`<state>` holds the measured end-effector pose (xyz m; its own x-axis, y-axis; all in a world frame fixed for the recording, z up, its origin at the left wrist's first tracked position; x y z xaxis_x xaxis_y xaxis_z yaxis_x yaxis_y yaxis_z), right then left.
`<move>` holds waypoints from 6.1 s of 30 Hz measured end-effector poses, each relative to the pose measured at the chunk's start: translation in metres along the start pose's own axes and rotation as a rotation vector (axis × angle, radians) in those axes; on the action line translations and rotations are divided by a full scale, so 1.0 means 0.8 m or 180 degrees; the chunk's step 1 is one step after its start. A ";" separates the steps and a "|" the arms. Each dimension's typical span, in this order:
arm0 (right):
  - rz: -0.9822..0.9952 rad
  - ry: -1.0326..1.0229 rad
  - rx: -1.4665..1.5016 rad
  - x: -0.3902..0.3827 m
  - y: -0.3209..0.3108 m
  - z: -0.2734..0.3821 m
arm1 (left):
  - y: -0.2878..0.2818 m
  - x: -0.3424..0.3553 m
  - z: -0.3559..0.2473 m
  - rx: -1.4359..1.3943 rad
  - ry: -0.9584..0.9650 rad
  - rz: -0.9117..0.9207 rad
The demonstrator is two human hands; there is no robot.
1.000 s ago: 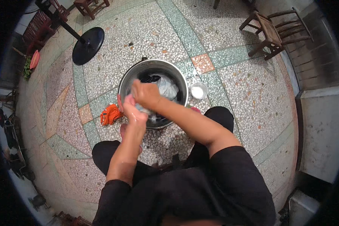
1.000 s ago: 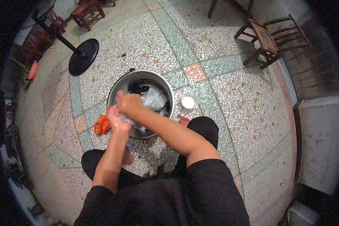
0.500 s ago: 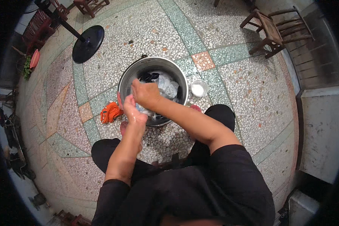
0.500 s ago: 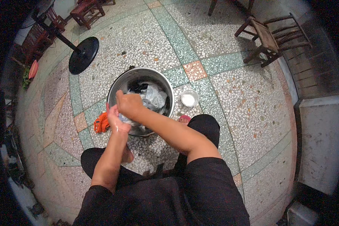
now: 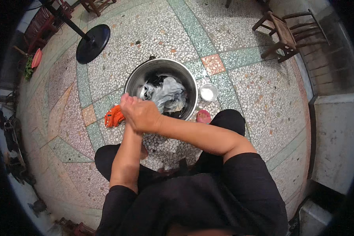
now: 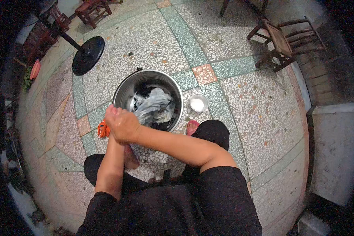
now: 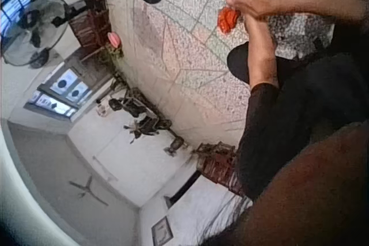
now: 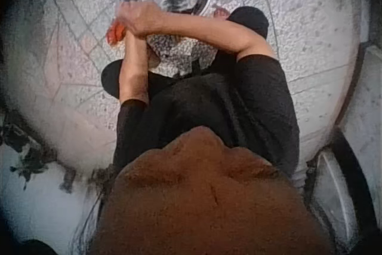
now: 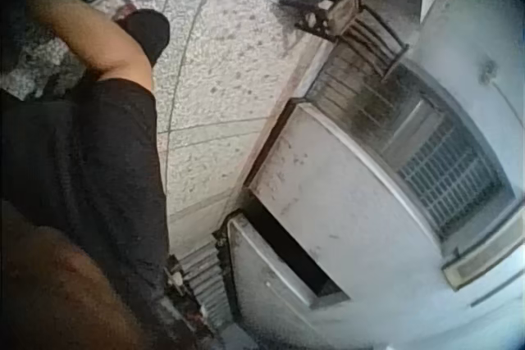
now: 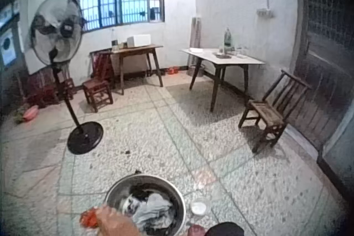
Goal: Hand washing clothes in a metal bucket on the floor.
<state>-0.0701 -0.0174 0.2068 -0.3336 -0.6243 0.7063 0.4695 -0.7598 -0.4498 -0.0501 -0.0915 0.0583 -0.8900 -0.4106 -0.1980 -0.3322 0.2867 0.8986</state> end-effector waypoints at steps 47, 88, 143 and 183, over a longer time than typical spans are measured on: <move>0.0447 0.1800 -0.0165 -0.030 0.033 -0.144 | 0.019 -0.017 -0.001 0.0463 0.0195 -0.2759; 0.0655 0.0906 -0.0650 -0.023 0.026 -0.086 | 0.029 -0.020 0.024 0.0335 0.0113 -0.1689; -0.1058 0.3471 0.4627 0.002 -0.072 -0.190 | 0.107 -0.013 0.010 0.4912 -0.0419 0.0593; 0.0286 0.1294 0.0988 -0.045 0.000 -0.083 | 0.060 0.006 0.066 -0.1556 0.0541 0.1032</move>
<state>-0.1126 -0.0070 0.1448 -0.5425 -0.7516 0.3752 0.7107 -0.6488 -0.2721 -0.0870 -0.0344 0.0794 -0.8462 -0.5128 0.1447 0.1649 0.0062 0.9863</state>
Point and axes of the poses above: each hand's wrist, its own x-axis towards the middle knuckle, its own y-axis out of the palm, z = x × y, the point moved 6 cm from there along x, towards the middle knuckle, and after that the axes turned 3 degrees about x, right-handed, at the moved point
